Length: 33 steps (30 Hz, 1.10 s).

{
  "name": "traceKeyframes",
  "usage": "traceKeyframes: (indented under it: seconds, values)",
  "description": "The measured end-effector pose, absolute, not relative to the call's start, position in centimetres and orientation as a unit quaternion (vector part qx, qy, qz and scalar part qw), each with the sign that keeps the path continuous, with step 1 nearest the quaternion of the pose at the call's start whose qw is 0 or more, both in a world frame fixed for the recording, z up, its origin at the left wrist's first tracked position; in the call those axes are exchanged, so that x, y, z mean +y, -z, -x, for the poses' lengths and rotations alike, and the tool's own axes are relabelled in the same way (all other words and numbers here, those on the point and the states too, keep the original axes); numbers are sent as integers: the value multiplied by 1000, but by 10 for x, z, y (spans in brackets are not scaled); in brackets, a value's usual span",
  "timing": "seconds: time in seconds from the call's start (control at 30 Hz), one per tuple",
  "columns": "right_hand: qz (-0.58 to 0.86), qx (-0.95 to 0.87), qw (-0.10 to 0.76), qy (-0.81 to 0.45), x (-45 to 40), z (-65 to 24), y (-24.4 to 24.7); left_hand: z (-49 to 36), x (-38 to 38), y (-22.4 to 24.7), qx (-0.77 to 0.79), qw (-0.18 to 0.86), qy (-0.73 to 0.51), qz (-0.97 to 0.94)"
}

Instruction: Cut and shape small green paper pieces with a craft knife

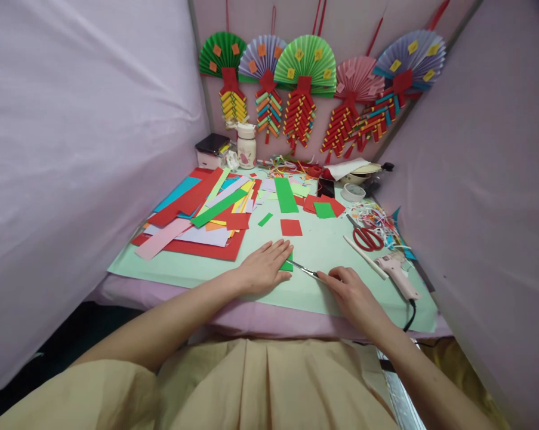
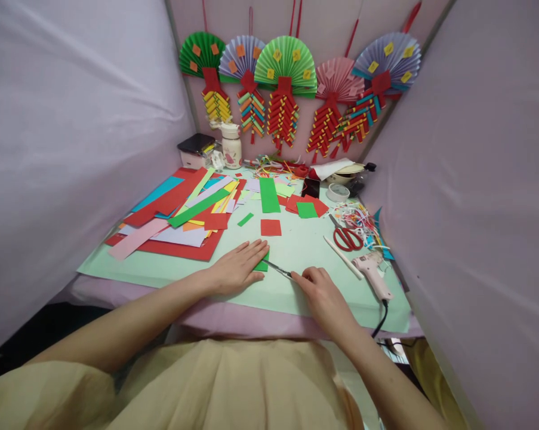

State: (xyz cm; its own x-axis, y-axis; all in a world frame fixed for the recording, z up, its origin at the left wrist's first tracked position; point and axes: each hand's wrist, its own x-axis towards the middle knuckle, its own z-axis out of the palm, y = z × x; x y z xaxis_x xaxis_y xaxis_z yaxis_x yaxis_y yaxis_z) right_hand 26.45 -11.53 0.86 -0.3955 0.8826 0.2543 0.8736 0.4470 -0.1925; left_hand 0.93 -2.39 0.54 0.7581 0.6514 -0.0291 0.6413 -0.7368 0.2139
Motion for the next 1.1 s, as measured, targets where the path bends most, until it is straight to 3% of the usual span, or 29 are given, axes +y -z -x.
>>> traceKeyframes:
  seconds: [1.1]
  values:
    - [496,-862,101,-27,-124,-228,-25,-9,-23,-7,334,124,-33,-934]
